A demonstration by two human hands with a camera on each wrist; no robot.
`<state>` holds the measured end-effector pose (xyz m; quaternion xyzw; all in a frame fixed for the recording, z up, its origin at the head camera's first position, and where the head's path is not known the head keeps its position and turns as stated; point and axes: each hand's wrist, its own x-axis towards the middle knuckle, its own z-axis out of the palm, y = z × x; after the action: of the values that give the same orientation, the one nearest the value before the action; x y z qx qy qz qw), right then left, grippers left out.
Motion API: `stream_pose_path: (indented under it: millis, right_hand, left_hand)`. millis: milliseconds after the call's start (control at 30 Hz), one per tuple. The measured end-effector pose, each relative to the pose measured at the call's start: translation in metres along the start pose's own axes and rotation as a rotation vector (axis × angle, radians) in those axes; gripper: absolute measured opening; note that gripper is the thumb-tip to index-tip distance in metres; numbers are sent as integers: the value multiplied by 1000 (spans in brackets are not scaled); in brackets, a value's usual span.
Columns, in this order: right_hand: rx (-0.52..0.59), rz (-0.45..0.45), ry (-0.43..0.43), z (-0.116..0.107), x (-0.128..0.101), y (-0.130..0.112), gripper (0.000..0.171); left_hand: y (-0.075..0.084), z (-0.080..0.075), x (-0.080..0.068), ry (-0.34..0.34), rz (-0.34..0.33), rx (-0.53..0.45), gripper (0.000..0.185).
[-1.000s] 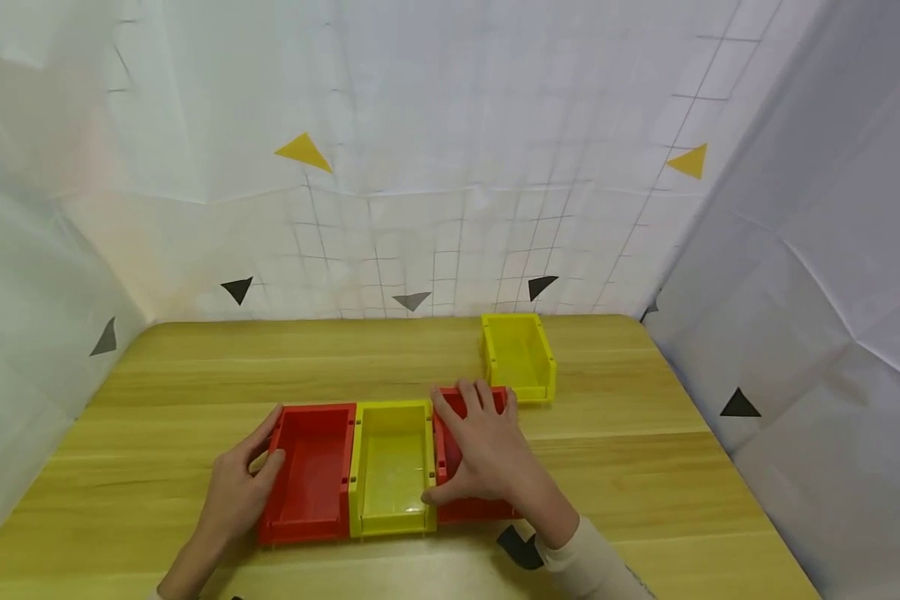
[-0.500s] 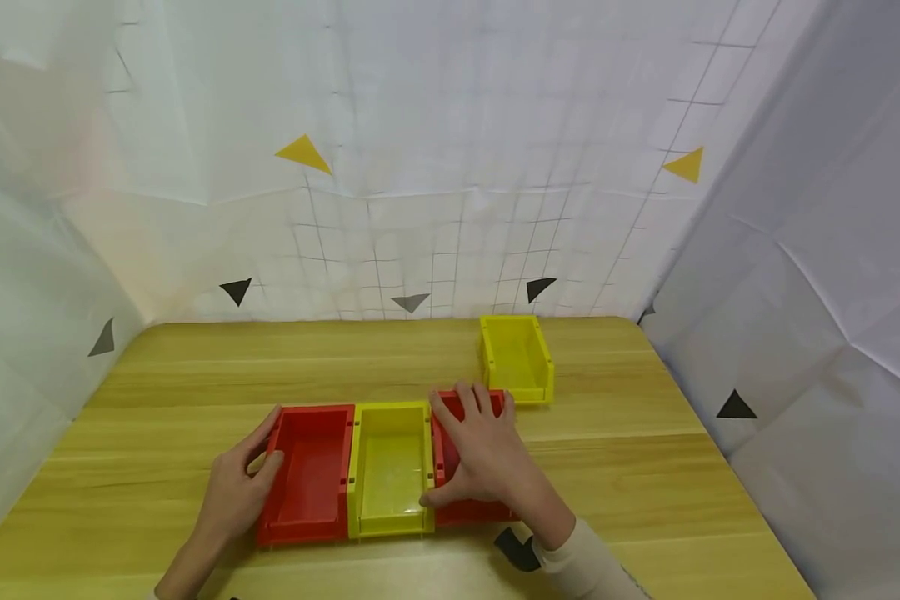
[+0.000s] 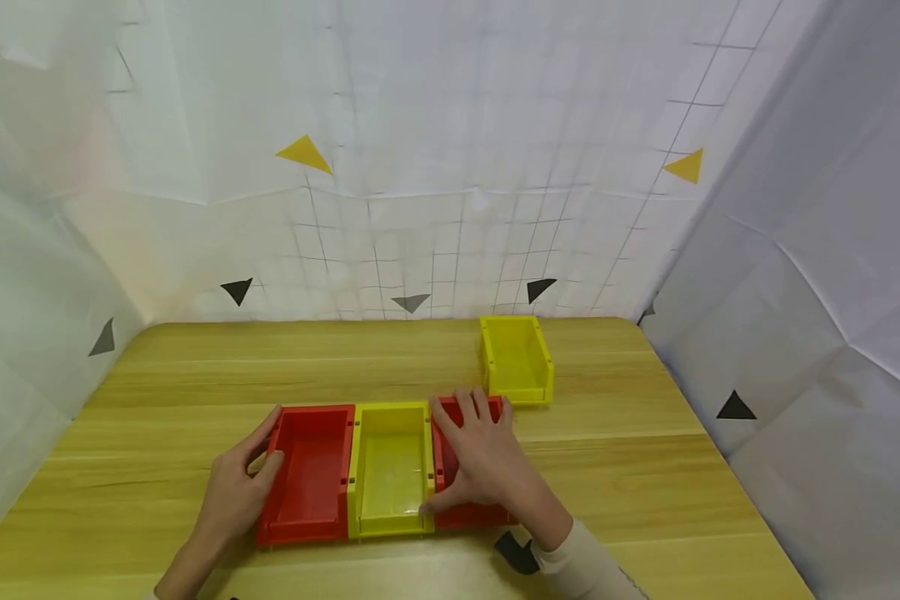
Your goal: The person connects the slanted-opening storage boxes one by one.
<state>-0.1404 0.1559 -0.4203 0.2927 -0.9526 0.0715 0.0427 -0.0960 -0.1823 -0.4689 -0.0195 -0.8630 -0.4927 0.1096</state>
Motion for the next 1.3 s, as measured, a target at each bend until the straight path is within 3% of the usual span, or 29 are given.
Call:
stream_pose_path:
  millis: [400,700,867,1133,1300]
  right_hand:
    - [8,-30,23,7,1,0,131]
    - [25,-9,-15,8,3,-1,133]
    - [17,-5,-29,13,3,0,135]
    - [-29,-9,22,11,1,6,134]
    - [-26,-11,-2,11,0,4,133]
  left_hand:
    - [-2,-2,0,15,-7,29,57]
    - [-2,-2,1,8,-25,84,57]
    - [-3,0,2,16,5,119,58]
    - [3,2,7,-3,29,103,59]
    - [1,1,4,-9,6,104,59]
